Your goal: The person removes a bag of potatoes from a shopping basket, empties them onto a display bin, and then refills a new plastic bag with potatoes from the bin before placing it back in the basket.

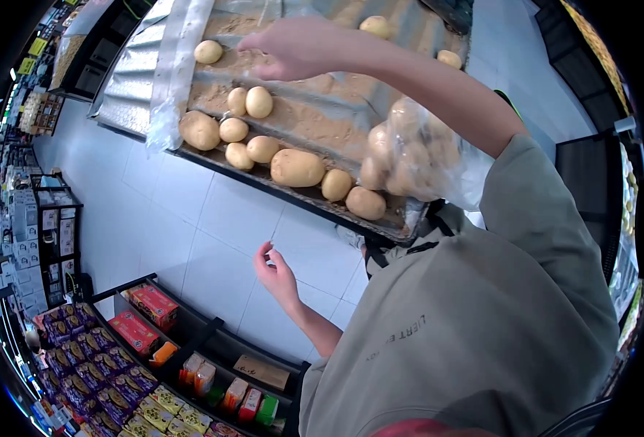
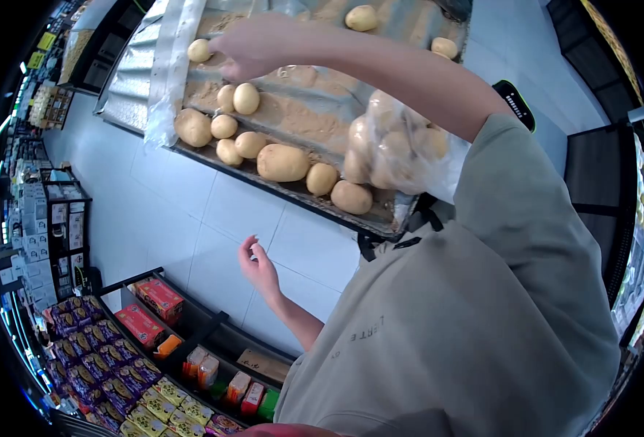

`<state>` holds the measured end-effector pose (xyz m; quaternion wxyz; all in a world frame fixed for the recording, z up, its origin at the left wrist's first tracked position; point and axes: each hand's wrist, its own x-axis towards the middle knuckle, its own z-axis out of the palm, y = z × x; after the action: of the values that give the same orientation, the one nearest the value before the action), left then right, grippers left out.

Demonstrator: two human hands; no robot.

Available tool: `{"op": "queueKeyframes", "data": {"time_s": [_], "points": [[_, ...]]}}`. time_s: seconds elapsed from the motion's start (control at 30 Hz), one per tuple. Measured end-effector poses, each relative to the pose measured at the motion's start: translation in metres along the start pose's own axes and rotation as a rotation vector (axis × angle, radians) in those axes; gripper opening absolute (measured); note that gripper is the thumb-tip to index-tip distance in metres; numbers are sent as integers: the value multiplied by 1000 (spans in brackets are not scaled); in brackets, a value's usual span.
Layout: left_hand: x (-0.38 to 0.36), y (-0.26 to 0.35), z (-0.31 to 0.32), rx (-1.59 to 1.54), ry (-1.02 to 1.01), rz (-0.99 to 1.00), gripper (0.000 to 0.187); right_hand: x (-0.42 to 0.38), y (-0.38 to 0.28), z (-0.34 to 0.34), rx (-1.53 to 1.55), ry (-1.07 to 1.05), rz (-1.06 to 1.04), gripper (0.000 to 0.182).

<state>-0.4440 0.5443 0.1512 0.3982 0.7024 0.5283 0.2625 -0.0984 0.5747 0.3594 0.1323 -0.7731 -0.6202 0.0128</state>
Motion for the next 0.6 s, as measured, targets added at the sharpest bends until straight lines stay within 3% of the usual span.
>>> {"op": "queueKeyframes", "data": {"time_s": [0.1, 0.23, 0.33, 0.43, 0.5, 0.6], "points": [[-23, 35, 21, -63, 43, -1, 22, -66, 25, -43, 100, 190, -154, 33], [-74, 85, 53, -51, 90, -5, 23, -153, 84, -56, 616, -127, -271, 18], [-112, 120, 86, -203, 122, -28, 24, -201, 123, -42, 710, -261, -196, 14], [-127, 182, 131, -321, 138, 79, 27, -236, 149, -11, 703, -344, -107, 14], [-126, 219, 155, -266, 67, 306, 31, -253, 160, 7, 594, -232, -66, 18], [-118, 250, 180, -41, -64, 378, 34, -261, 164, 22, 487, -177, -59, 27]]}}
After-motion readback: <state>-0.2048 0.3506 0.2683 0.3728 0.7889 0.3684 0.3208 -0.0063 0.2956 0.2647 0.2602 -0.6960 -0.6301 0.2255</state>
